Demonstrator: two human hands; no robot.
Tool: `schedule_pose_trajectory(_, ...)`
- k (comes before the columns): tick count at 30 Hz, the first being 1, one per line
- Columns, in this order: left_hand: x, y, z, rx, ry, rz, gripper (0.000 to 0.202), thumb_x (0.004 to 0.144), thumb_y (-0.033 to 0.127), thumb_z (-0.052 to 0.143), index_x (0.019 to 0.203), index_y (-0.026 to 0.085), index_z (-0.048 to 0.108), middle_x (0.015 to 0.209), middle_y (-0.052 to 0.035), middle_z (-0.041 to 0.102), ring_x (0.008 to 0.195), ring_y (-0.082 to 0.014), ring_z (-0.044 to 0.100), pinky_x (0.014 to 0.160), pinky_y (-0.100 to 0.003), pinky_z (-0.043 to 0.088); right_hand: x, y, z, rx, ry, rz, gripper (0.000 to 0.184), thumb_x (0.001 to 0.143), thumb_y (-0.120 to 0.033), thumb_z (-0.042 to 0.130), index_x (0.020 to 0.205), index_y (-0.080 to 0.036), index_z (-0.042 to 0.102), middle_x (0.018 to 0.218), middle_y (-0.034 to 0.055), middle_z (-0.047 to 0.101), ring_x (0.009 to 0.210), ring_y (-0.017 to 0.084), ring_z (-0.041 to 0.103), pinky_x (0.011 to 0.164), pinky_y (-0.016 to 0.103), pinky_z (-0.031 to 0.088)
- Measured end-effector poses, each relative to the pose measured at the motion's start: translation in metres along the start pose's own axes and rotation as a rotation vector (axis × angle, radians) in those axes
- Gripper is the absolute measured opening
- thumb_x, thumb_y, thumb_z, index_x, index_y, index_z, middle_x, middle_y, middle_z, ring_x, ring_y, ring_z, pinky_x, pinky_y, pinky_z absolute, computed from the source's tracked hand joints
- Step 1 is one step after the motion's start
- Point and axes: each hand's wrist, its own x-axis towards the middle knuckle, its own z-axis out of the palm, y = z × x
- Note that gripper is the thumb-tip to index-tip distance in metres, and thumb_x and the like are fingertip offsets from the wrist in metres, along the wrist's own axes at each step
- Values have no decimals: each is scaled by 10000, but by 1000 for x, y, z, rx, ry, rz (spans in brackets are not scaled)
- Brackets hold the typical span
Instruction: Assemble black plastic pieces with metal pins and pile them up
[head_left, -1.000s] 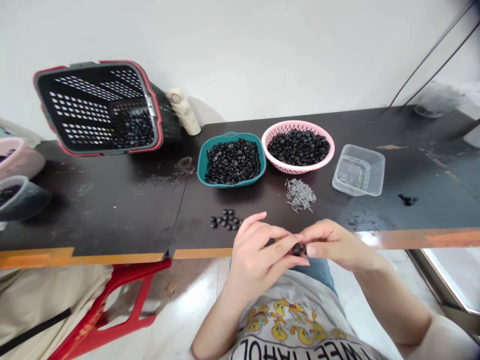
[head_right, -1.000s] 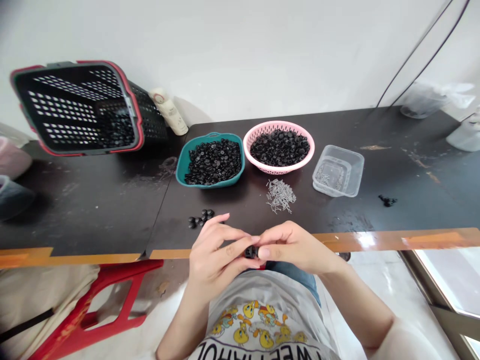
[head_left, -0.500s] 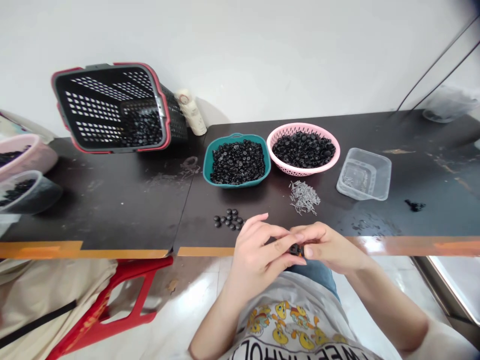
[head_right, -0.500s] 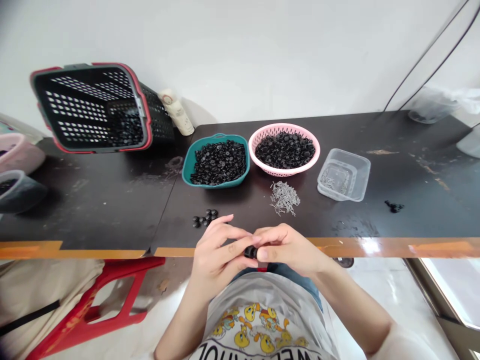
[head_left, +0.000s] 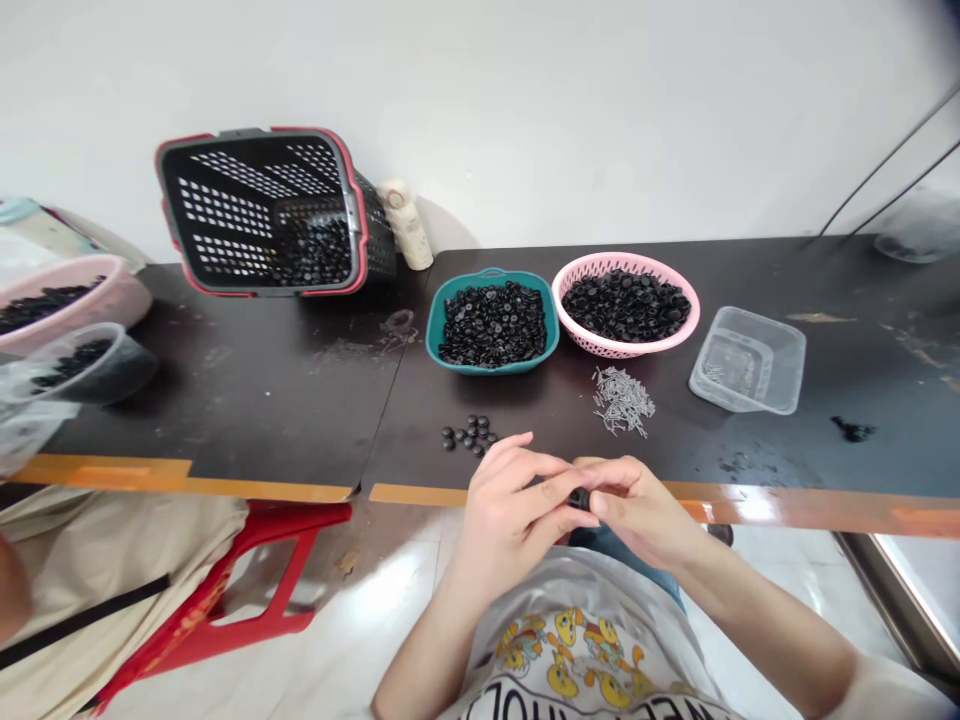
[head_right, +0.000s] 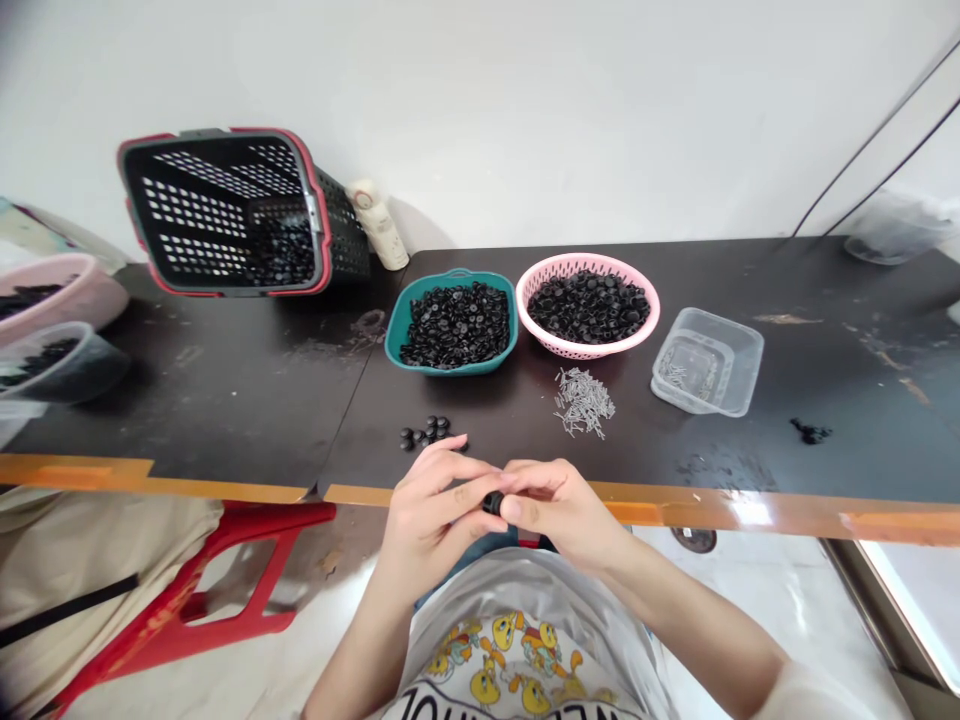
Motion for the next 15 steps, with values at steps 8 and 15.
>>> schedule_pose_trajectory(8,-4,-9,0,23,22,-13,248,933,389,656,1126,252,735,938,-24,759,843,-154,691,1039,-426,480,1,2,11,96,57,82,182,804,-401,821,833,-221,805,821,25,688,756,145,608,715,277,505)
schedule_pose_trajectory(15,-13,-19,-4,29,-44,-20,260,919,392,675,1123,242,733,952,-37,750,880,-170,698,1039,-442,486,7,5,10,173,-60,225,292,777,-442,838,875,-174,775,763,4,660,646,89,552,664,225,476)
